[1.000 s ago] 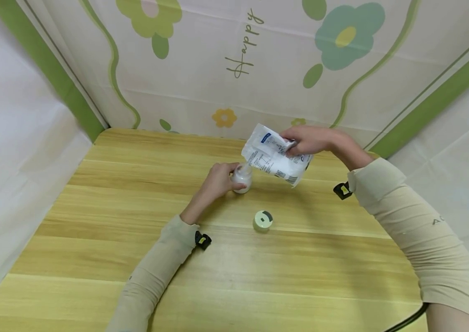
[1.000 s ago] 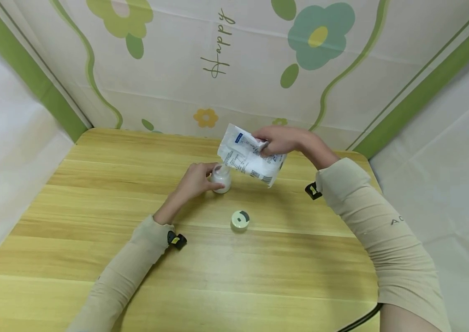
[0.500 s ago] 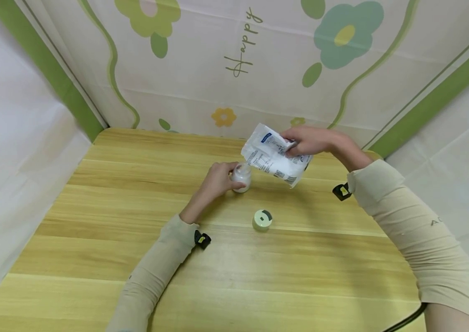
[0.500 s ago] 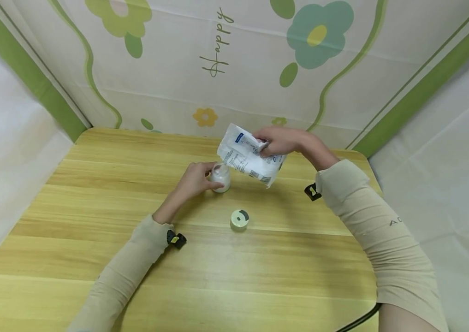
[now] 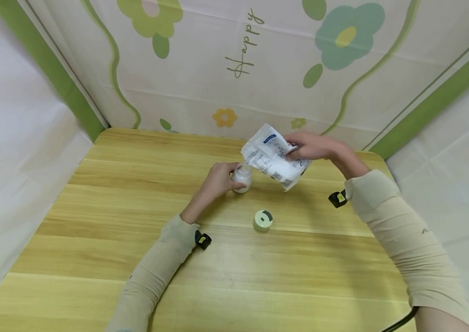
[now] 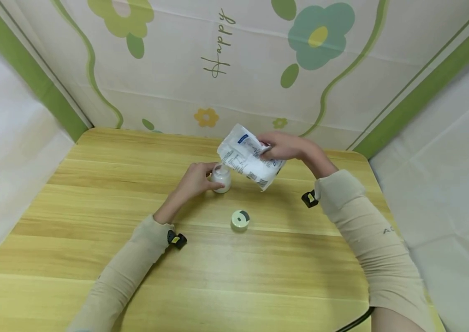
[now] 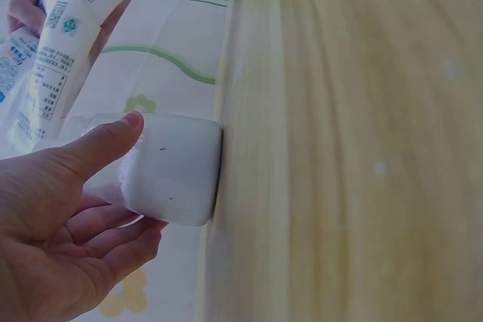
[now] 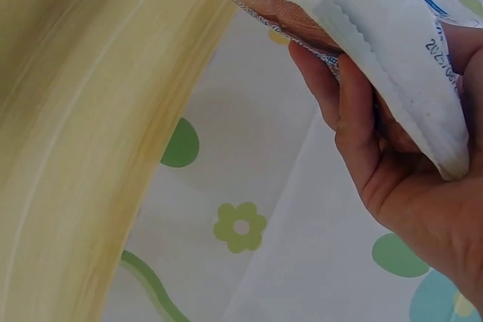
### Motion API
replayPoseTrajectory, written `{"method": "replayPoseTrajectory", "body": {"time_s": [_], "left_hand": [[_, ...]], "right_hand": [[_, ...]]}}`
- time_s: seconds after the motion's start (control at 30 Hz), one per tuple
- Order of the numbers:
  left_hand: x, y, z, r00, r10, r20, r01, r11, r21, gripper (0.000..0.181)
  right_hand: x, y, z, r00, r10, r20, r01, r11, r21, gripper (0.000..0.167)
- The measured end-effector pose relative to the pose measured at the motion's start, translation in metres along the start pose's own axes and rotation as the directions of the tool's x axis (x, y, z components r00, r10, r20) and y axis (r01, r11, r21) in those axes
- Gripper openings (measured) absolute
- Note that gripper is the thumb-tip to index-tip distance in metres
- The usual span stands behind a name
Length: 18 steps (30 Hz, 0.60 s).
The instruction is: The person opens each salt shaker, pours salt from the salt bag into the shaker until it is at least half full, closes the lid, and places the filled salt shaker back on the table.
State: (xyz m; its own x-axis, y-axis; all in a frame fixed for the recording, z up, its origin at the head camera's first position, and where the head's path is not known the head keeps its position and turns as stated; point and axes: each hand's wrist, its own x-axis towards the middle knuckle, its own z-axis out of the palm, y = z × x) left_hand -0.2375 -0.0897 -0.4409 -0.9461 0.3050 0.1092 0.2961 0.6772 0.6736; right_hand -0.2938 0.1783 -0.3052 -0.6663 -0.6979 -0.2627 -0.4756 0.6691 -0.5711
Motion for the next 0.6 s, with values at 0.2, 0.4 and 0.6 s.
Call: {"method": "replayPoseTrajectory", "body": {"time_s": [0.2, 0.4, 0.6], "left_hand": [[0.0005, -0.0003, 0.0004, 1.000, 0.001, 0.002, -0.001, 1.000, 0.001, 0.063], [0.0010, -0.0005, 0.0007, 1.000, -0.005, 0.003, 0.005, 1.000, 0.008, 0.064], [0.0008, 0.0002, 0.0003, 1.000, -0.007, -0.001, 0.007, 1.000, 0.005, 0.062]], "right_hand": [[-0.0009, 0.0065, 0.0053, 1.000, 0.025, 0.012, -0.026, 0.998, 0.065, 0.039], [-0.0011, 0.0076, 0.0052, 1.000, 0.023, 0.017, -0.024, 0.998, 0.060, 0.041], [-0.0008, 0.0043, 0.0020, 0.999, 0.024, 0.022, -0.025, 0.999, 0.029, 0.040]]}}
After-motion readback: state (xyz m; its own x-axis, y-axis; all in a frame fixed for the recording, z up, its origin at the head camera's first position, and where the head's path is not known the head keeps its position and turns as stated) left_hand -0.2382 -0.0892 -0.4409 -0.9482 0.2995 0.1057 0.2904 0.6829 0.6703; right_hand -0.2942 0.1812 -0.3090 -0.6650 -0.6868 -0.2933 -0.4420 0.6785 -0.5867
